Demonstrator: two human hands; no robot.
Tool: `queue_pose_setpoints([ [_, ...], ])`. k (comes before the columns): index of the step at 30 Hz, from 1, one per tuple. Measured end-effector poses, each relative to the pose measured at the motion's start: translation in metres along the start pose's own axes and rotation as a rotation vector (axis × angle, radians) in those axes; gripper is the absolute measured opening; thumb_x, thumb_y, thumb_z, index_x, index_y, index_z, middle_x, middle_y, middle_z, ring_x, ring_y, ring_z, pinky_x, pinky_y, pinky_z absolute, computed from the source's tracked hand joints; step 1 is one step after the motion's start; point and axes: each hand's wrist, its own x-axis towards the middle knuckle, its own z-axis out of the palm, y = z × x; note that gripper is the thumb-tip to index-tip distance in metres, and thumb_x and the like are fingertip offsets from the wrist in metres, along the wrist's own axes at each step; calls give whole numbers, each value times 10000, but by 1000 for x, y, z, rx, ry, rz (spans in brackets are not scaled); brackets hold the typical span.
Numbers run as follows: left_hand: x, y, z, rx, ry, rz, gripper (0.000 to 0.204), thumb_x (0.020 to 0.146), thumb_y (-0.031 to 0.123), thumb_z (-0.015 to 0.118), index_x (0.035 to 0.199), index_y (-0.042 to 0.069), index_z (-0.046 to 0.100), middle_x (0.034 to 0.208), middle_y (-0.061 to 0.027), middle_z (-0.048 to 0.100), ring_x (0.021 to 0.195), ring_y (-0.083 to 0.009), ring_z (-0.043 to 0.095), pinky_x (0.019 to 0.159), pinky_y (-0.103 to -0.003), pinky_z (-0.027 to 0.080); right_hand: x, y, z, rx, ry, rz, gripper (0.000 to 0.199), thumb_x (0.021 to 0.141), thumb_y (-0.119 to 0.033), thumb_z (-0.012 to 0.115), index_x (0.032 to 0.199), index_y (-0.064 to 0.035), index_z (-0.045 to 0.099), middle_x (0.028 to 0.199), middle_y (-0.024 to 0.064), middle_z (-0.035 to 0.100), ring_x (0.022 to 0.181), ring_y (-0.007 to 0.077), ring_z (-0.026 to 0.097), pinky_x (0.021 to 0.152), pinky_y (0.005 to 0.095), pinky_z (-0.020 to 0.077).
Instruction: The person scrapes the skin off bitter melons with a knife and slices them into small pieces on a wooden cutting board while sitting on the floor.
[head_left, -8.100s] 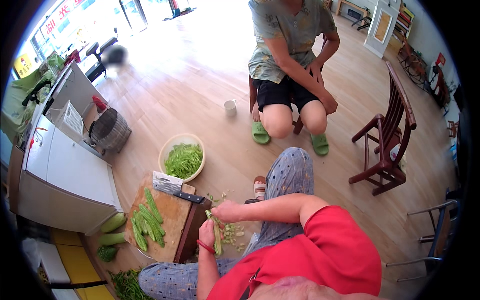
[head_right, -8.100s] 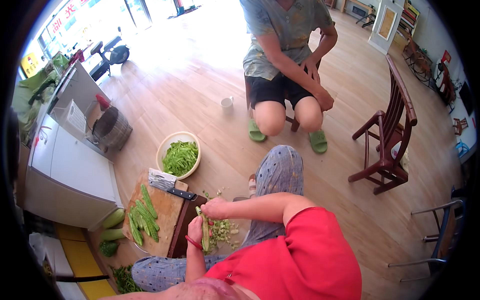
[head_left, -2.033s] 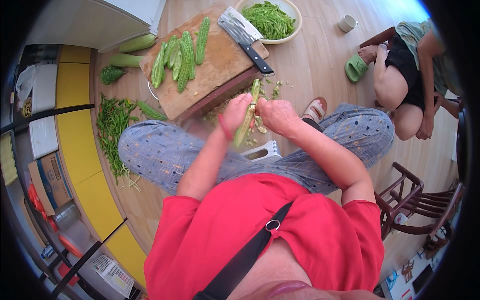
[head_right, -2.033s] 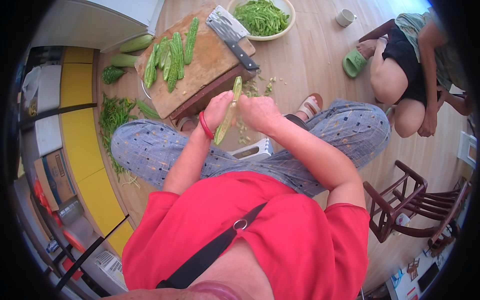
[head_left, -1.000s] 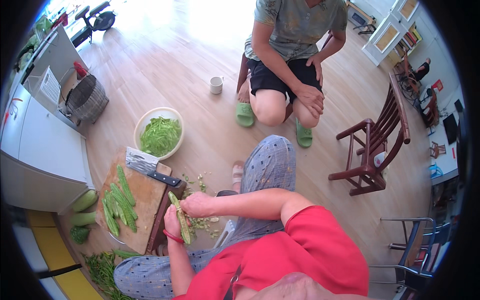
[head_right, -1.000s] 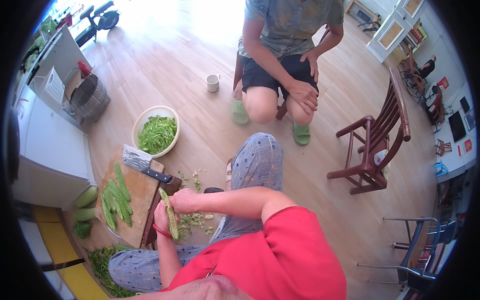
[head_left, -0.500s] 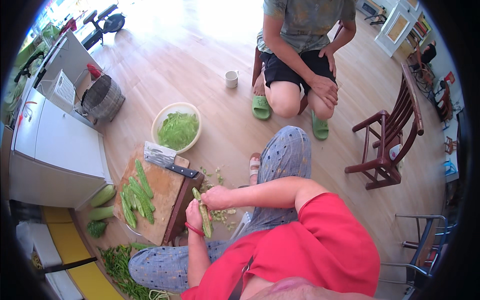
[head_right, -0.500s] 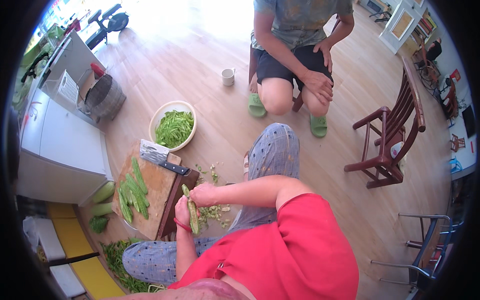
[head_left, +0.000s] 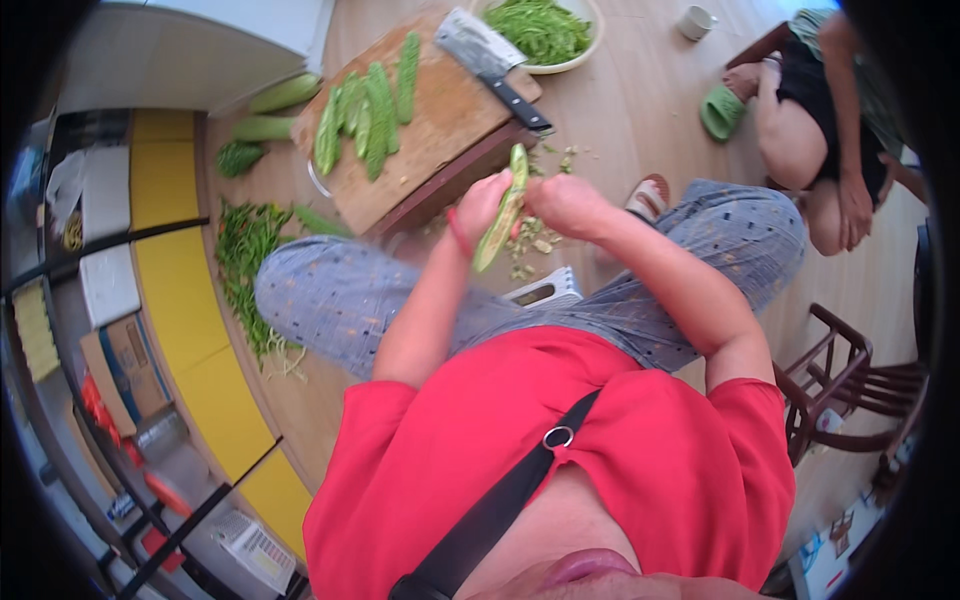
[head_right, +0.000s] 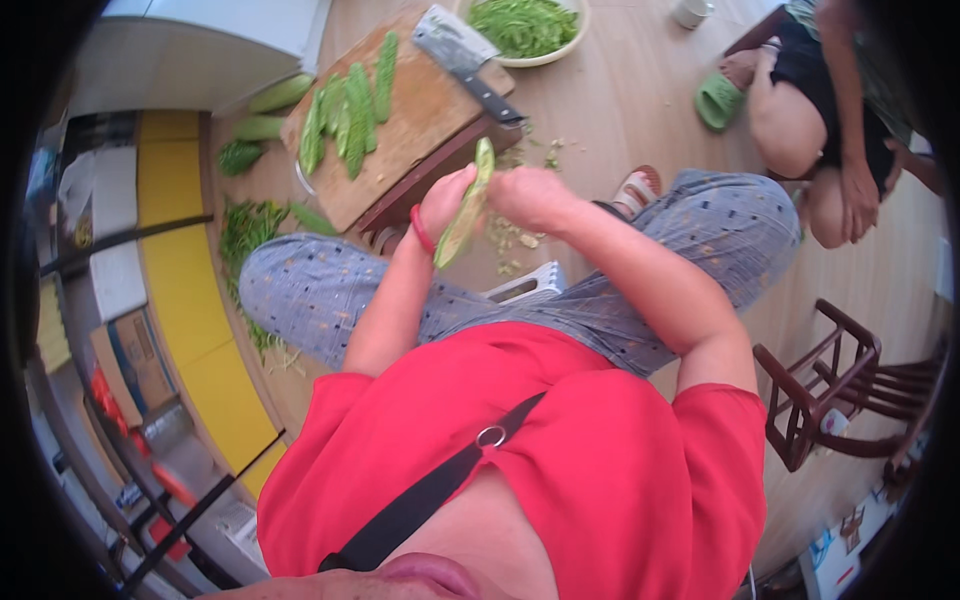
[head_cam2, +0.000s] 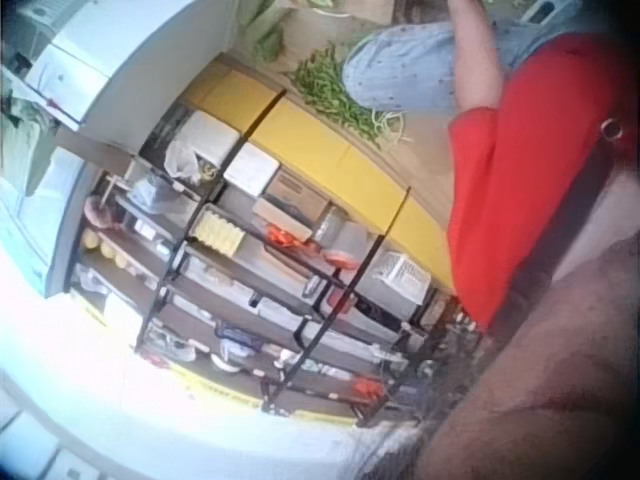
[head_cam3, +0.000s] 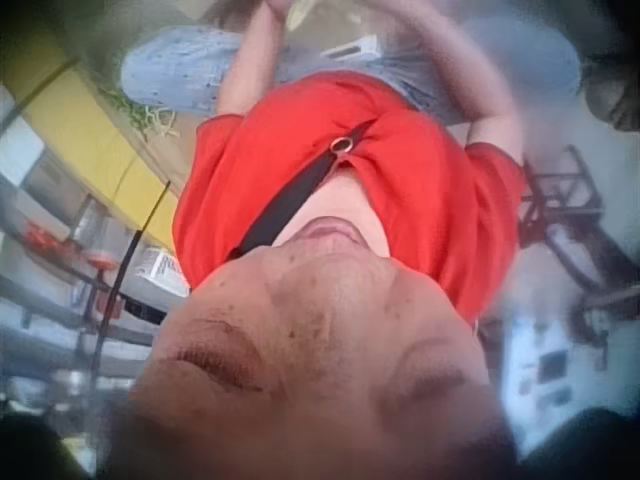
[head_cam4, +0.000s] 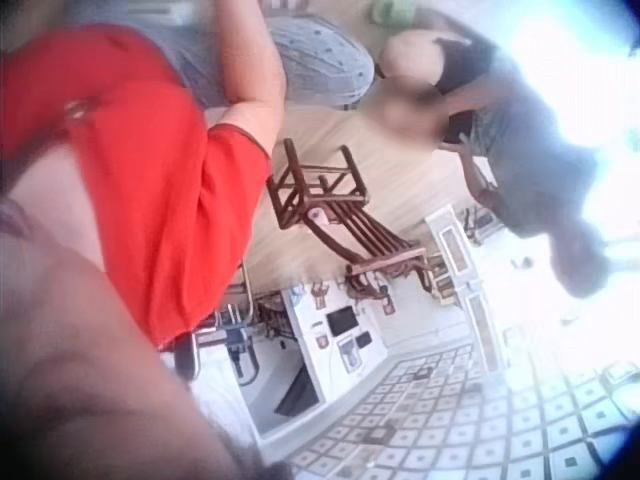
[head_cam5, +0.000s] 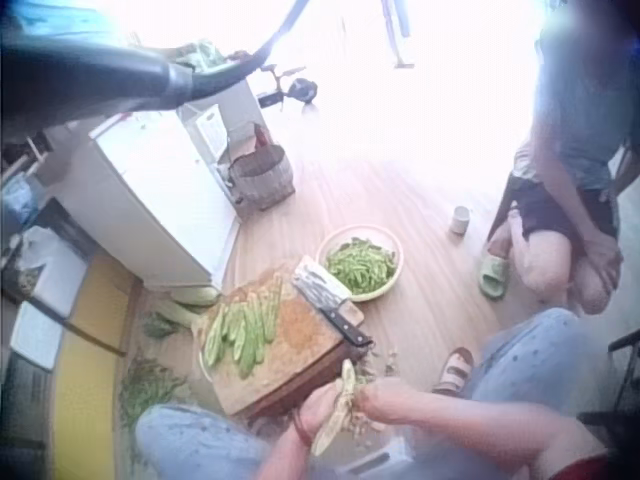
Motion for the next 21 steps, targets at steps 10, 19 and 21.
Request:
queue_pose_setpoints([
  [10,-3,9,13,49,87,95,281,901,265,358,844,39,514,640,-61,527,440,-132,487,410,-243,398,-1,-3,-3,-131,64,-63,176,756,-160,466,741,-12,558,653,198,582,639,336,593,586,428,473],
  [19,-1,8,-4,-1,-227,-39,276,892,246,366,862,35,542,633,-76,566,455,-124,502,426,-234,403,-5,4,-18,5,-54,-244,155,767,-148,433,761,-86,576,652,176,582,641,332,580,584,433,448],
  [21,3,7,-6,-23,-271,-70,319,900,265,338,859,10,525,634,-109,564,414,-142,499,386,-241,407,-6,4,-21,-26,-63,-246,156,768,-149,430,764,-93,576,650,173,579,637,328,577,588,432,442],
])
